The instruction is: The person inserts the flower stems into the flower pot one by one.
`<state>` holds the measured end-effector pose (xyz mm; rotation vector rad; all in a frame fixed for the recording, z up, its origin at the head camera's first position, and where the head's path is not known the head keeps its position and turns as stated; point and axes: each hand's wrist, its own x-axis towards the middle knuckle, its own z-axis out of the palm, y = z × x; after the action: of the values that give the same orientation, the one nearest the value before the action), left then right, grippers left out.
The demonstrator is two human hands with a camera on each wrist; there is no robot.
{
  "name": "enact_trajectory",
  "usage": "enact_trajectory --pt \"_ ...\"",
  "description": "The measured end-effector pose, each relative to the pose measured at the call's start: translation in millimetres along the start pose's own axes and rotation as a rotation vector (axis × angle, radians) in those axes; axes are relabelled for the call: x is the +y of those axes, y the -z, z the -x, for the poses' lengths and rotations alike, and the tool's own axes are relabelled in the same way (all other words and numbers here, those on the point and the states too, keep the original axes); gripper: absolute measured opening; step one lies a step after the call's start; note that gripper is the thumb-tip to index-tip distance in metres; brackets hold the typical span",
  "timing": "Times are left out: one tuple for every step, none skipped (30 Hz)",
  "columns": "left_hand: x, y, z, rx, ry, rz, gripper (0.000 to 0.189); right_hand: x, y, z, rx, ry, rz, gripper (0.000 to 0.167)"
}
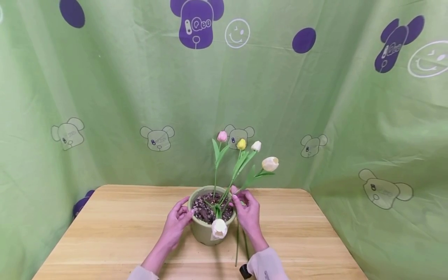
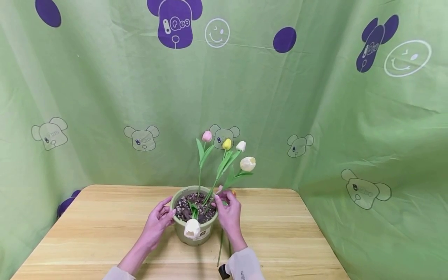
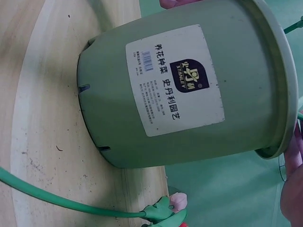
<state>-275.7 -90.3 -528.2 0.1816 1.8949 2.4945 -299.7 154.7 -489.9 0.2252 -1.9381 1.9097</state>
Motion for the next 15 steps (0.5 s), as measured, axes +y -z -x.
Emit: enact_trajectory --pt "-0.1 -0.1 -0.1 0.0 0.0 0.0 0.067 0.1 0.0 0.4 0.001 0.003 0.005 0.011" --pt "-0.1 -0.2 -0.1 0.001 0.0 0.0 0.067 -0.1 0.1 0.6 0.002 0.006 0.012 0.01" --pt "-0.2 -0.3 -0.1 0.002 0.0 -0.002 0.067 -0.3 0.2 0.9 0.003 0.007 0.02 0.01" --pt "0.0 -0.3 -0.1 0.001 -0.001 -0.003 0.067 -0.6 0.1 1.4 0.0 0.009 0.027 0.01" --pt "0.1 -0.4 -0.1 0.003 -0.002 -0.003 0.067 -0.8 0.2 1.5 -0.004 0.011 0.032 0.01" --pt "0.2 -0.4 -0.1 0.005 -0.002 -0.001 0.067 -1.1 0.3 1.4 -0.008 0.01 0.035 0.01" --pt "0.5 -0.4 0.0 0.005 -0.004 0.0 0.067 -1.2 0.4 1.1 -0.013 0.011 0.04 0.011" --pt "0.6 -0.4 0.1 0.005 -0.005 -0.001 0.068 -1.3 0.4 0.9 -0.019 0.009 0.044 0.01" --pt "0.8 -0.4 0.2 0.005 -0.006 -0.003 0.068 -1.3 0.4 0.9 -0.024 0.007 0.049 0.01" --pt "0.8 -0.4 0.2 0.005 -0.006 -0.003 0.068 -1.5 0.4 0.8 -0.028 0.006 0.052 0.01" --pt "0.6 -0.5 0.3 0.006 -0.003 -0.002 0.068 -1.4 0.5 0.7 -0.031 0.004 0.056 0.009" --pt "0.7 -0.6 0.5 0.006 -0.002 -0.001 0.068 -1.5 0.5 0.7 -0.032 0.002 0.061 0.008" --pt "0.6 -0.6 0.5 0.006 0.0 -0.002 0.068 -1.4 0.6 0.6 -0.034 0.003 0.064 0.008" --pt "0.5 -0.6 0.4 0.006 0.001 -0.004 0.067 -1.4 0.8 0.5 -0.035 0.004 0.066 0.008" --pt "0.6 -0.6 0.3 0.006 0.001 -0.004 0.067 -1.4 0.9 0.3 -0.035 0.004 0.071 0.007"
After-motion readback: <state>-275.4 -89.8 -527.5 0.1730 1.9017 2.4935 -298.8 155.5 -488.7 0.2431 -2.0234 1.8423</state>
